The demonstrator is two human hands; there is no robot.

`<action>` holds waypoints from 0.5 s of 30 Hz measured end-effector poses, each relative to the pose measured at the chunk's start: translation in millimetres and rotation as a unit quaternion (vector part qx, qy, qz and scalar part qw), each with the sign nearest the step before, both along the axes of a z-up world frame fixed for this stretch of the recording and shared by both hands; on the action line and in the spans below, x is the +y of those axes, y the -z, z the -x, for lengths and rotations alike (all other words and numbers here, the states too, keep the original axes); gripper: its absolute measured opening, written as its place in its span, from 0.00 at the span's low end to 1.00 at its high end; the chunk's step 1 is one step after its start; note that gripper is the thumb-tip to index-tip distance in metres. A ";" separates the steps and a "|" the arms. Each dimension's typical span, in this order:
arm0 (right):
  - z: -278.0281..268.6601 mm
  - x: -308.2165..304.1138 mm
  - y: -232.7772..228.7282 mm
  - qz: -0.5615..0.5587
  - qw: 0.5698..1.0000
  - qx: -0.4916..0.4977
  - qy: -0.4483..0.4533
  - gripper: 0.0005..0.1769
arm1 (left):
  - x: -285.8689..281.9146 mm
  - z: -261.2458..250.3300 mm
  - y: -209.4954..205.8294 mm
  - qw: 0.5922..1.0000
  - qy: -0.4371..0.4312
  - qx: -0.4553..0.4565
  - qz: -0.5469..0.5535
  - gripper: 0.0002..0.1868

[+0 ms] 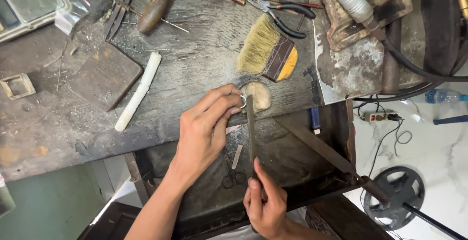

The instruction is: Filing a metal ring to smooth its surface and then inspecting it at a jewelry workshop.

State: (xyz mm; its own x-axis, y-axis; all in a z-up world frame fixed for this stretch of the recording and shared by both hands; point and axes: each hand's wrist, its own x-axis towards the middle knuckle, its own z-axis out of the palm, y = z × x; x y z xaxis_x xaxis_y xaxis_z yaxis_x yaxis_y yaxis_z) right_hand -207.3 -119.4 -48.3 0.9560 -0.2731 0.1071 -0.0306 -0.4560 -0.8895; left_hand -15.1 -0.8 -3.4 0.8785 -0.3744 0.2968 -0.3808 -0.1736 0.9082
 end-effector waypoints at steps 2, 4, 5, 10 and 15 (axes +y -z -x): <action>-25.1 -5.5 -1.8 0.012 0.999 -0.022 -0.024 0.21 | 0.2 0.2 0.1 1.000 0.000 0.001 0.000 0.08; -56.7 -13.4 -7.6 0.025 0.997 -0.051 -0.046 0.22 | -0.5 -0.4 0.0 1.000 0.003 -0.004 0.000 0.08; -75.6 -18.6 -12.4 0.051 0.995 -0.050 -0.065 0.22 | -0.7 -0.9 0.7 1.000 0.002 -0.008 -0.003 0.08; -119.3 -34.1 -54.3 0.098 0.990 0.017 -0.105 0.21 | -0.1 0.3 -1.7 1.000 0.005 -0.006 -0.015 0.08; -37.4 -17.5 -30.6 0.013 1.000 0.016 -0.007 0.22 | 0.3 -0.8 -2.9 1.000 0.001 -0.001 -0.021 0.08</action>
